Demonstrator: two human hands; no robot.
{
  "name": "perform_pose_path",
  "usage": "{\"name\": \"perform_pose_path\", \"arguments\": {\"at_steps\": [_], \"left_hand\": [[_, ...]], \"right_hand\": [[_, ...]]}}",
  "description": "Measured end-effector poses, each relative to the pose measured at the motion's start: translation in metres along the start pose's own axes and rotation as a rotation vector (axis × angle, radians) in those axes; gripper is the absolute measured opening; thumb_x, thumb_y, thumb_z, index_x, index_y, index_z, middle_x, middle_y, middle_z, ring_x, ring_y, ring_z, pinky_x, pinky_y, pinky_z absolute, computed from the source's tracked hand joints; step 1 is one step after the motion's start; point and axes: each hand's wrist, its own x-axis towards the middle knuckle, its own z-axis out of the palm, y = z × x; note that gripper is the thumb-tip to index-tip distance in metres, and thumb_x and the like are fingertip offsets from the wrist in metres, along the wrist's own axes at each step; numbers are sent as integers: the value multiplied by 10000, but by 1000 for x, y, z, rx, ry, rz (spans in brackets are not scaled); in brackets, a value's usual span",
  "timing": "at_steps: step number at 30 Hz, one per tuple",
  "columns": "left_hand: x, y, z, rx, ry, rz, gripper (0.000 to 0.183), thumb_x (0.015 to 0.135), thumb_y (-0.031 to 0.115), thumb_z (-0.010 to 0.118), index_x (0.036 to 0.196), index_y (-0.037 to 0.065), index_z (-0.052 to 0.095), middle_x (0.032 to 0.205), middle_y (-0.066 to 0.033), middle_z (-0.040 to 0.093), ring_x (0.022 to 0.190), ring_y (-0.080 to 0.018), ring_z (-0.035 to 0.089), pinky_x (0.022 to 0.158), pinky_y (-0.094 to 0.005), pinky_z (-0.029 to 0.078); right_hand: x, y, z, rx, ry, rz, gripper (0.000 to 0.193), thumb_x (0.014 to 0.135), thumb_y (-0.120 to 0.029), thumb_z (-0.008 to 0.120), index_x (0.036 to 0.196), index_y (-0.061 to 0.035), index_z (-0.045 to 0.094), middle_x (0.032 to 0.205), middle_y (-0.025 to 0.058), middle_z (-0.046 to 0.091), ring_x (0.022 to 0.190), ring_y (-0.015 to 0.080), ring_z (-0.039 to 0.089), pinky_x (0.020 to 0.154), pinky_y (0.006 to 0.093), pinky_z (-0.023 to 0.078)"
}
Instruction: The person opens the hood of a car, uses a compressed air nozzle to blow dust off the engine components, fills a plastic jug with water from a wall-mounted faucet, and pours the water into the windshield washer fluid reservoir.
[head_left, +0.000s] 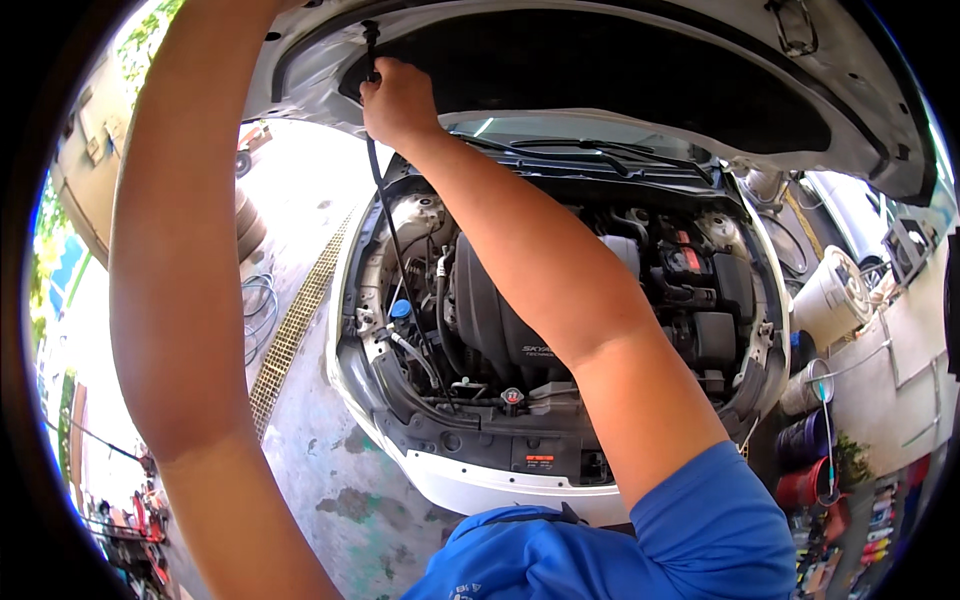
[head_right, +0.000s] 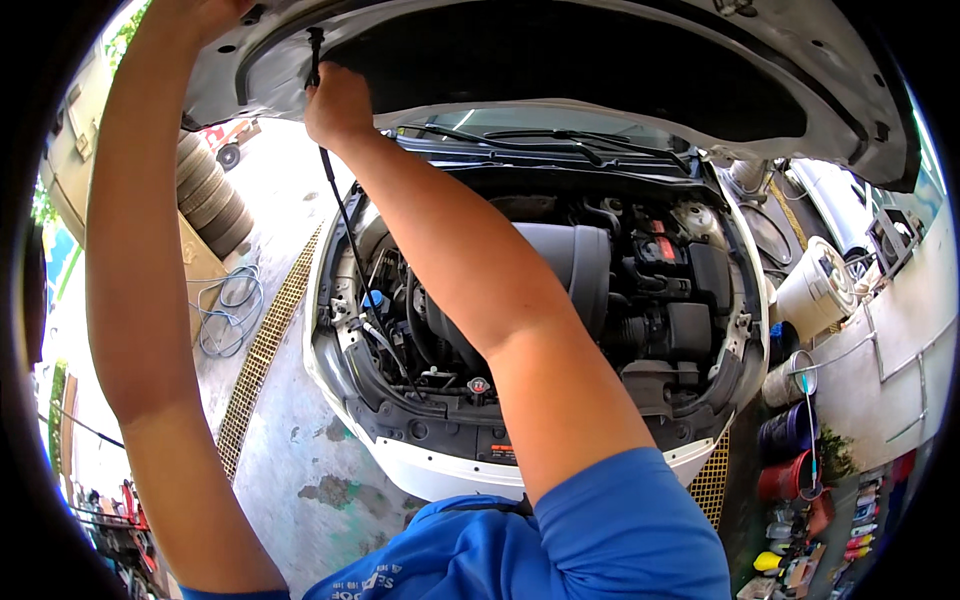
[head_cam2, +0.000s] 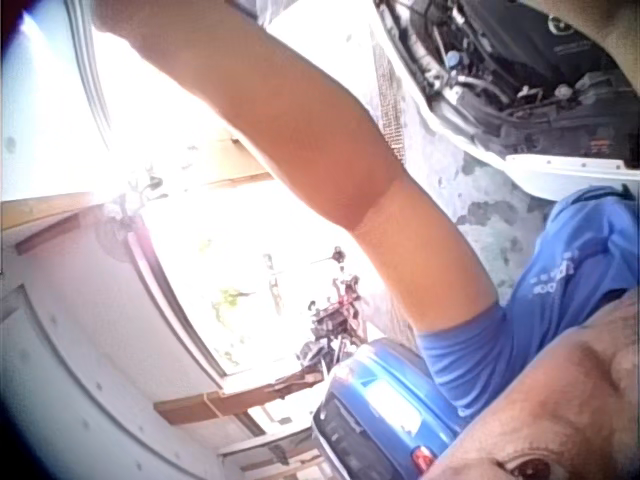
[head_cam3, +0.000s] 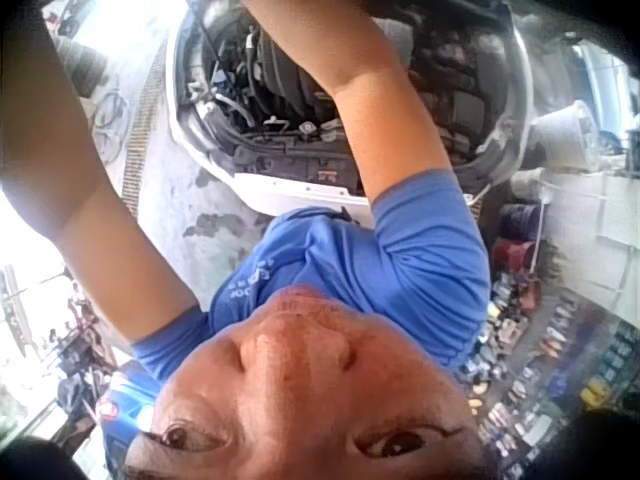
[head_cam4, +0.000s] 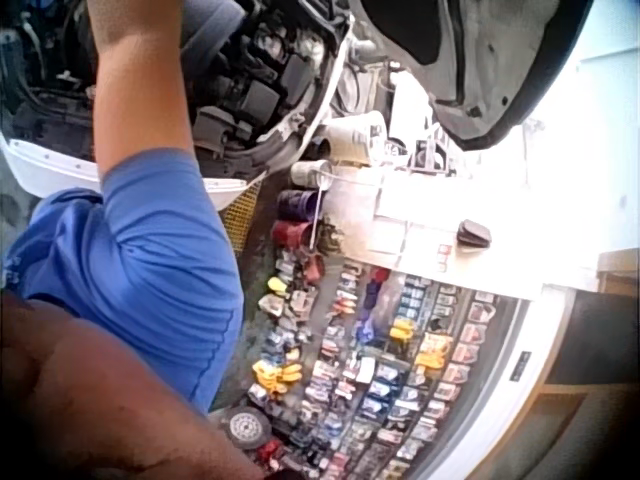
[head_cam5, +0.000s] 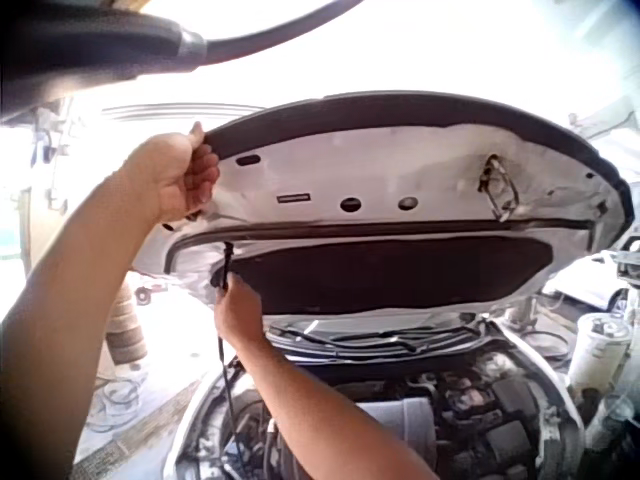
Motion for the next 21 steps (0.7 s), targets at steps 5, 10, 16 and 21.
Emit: {"name": "perform_pose_path", "arguments": {"at_steps": [5, 10, 16, 21], "left_hand": [[2, -2, -3, -20, -70, 19, 361, 987, 407, 462, 781, 115, 511, 602, -10, 548, 517, -144, 551, 438, -293, 445], [-7, -1, -1, -12, -10, -24, 365, 988, 406, 462, 776, 112, 507, 596, -11, 535, 517, -148, 544, 441, -295, 441], [23, 4, -42, -8, -99, 22, 262, 958, 351, 540, 855, 111, 560, 721, -25, 594, 647, -132, 585, 536, -273, 471], [50, -19, -43, -53, -212, 60, 201, 918, 277, 627, 916, 76, 624, 807, -40, 660, 750, -127, 638, 617, -241, 516]], "right_hand": [[-3, -8, 1, 110, 10, 36, 208, 834, -125, 627, 951, 45, 606, 877, 236, 654, 861, 394, 640, 779, 442, 507], [-4, -4, 7, 80, 30, 30, 269, 822, -120, 638, 1021, 58, 606, 912, 243, 653, 892, 387, 638, 807, 436, 506], [-1, -18, 20, -3, 47, 39, 294, 792, -154, 643, 1015, 38, 626, 966, 241, 650, 946, 389, 627, 851, 440, 497], [-9, -8, 8, 142, 120, 74, 133, 787, -80, 636, 845, 34, 599, 849, 243, 644, 858, 404, 633, 786, 454, 494]]}}
